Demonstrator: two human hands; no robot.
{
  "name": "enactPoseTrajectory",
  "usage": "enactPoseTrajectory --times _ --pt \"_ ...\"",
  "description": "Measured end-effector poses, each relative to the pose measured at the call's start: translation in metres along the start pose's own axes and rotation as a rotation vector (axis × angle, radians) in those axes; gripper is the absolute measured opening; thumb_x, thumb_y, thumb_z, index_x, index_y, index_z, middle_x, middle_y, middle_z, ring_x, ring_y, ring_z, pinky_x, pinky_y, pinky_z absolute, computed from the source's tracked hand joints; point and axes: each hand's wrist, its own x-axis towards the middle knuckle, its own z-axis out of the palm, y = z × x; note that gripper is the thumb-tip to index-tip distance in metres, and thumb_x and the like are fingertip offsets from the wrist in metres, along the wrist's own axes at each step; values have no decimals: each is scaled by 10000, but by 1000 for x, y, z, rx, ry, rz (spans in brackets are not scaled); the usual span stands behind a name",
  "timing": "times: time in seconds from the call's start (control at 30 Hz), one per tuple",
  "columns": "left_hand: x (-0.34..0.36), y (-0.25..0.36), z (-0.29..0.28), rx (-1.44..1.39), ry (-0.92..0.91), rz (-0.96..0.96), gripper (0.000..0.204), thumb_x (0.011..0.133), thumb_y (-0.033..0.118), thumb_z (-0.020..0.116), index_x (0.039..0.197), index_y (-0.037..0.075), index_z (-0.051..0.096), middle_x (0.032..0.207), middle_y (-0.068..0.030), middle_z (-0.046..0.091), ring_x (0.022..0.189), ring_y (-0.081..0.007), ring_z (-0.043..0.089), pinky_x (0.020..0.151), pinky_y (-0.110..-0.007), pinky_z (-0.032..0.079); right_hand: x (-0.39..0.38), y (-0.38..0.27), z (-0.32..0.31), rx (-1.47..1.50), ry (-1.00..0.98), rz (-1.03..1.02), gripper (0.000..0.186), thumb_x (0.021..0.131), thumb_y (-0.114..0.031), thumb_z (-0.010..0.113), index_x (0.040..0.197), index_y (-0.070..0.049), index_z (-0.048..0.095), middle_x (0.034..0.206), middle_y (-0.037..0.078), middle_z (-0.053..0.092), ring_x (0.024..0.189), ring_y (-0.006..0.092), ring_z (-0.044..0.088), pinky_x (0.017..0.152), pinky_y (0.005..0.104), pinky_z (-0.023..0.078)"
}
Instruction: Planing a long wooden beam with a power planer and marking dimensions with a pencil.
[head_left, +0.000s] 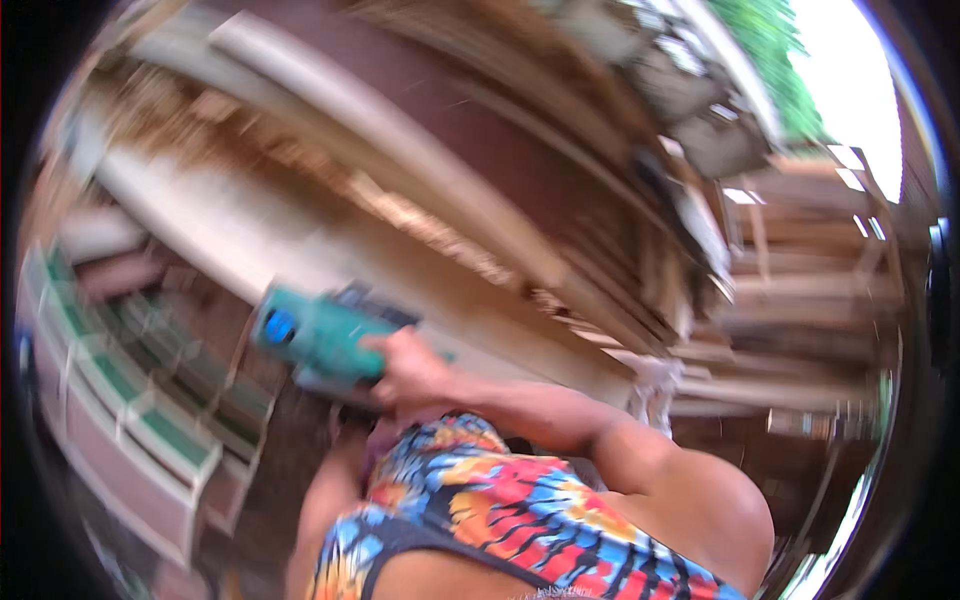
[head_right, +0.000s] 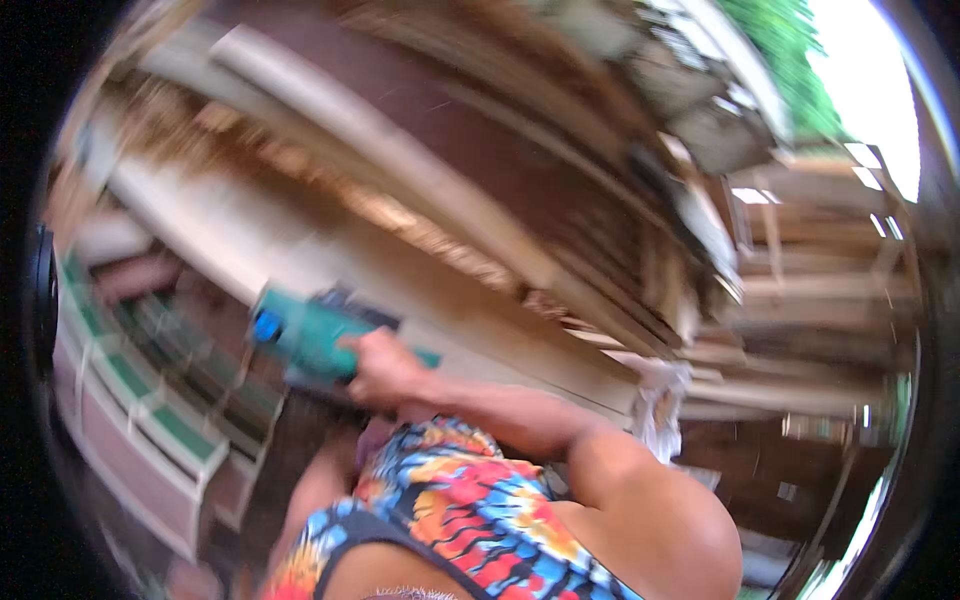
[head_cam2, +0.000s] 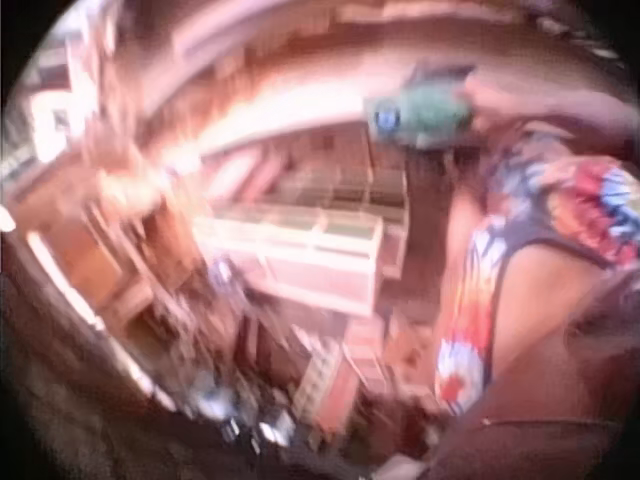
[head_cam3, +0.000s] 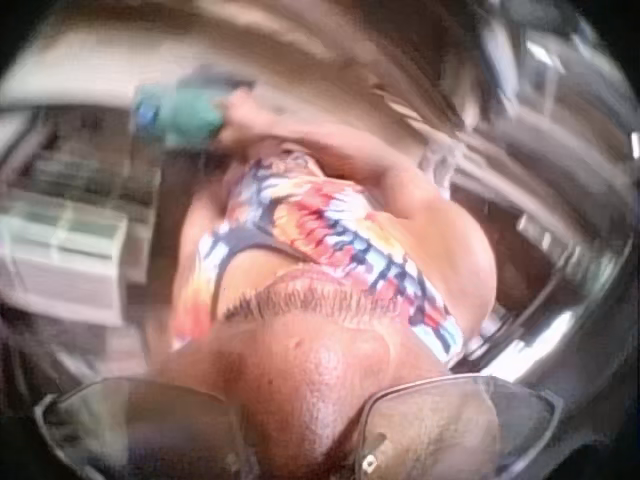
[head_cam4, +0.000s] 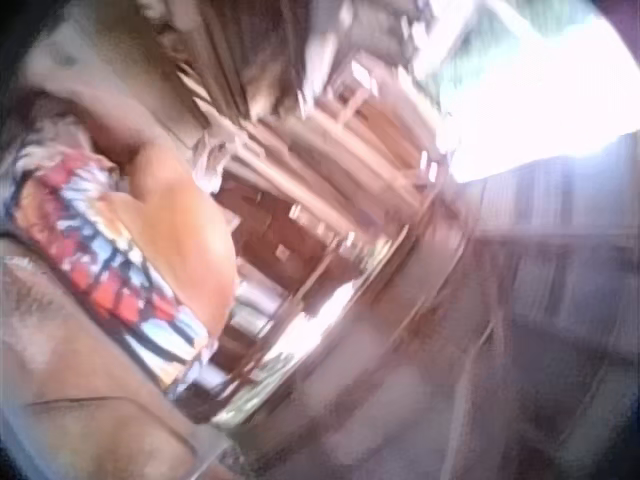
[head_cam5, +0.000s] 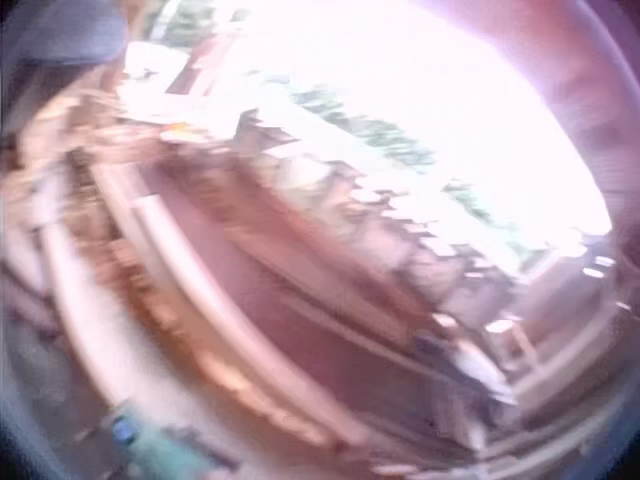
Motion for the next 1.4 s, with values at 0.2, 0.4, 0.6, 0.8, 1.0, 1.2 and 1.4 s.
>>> enactPoseTrajectory --times 0.2,0.4,0.6,0.8,1.0,1.2,1.4 --pt "-37 -21 15 90 -27 46 479 928 399 554 1119 -28 656 1164 -237 624 1127 -329 604 974 -432 486 11 -8 11 74 -85 10 299 803 -148 806 1048 -8 708 853 119 727 779 169 664 756 362 543" --pt "-46 -24 19 116 -90 61 428 916 366 561 1066 -17 678 1103 -234 643 1085 -333 622 952 -434 499 27 -26 14 -28 -40 -28 247 792 -167 824 882 5 671 695 71 652 642 134 595 627 335 497" --pt "-36 -37 30 174 -185 118 381 904 334 568 1012 -7 701 1042 -232 662 1043 -337 641 930 -435 511 48 -40 18 -62 -19 -72 260 788 -186 821 868 4 663 672 78 642 628 149 600 629 339 501" --pt "-38 -43 37 252 -313 171 339 892 301 576 959 4 723 981 -229 681 1001 -341 659 908 -437 524 69 -59 19 -80 -26 -98 274 790 -198 815 903 5 671 698 83 659 644 170 613 651 350 507" --pt "-43 -53 44 345 -396 203 302 879 269 583 906 15 745 920 -227 701 959 -345 678 886 -438 537 92 -77 23 -68 -43 -90 289 788 -200 817 924 10 673 709 88 665 659 175 630 663 360 515" --pt "-20 -86 35 743 -545 322 312 883 283 611 1008 16 714 977 -217 701 972 -370 672 854 -449 545 116 -94 26 -40 -51 -106 297 787 -193 813 965 13 694 754 122 694 702 190 669 689 368 528" --pt "-22 -94 -39 249 -119 73 313 823 238 743 1051 32 684 1035 -197 685 1018 -364 657 878 -435 522 141 -117 29 -58 -59 -116 312 785 -194 808 989 18 705 808 164 719 742 236 697 724 380 538"
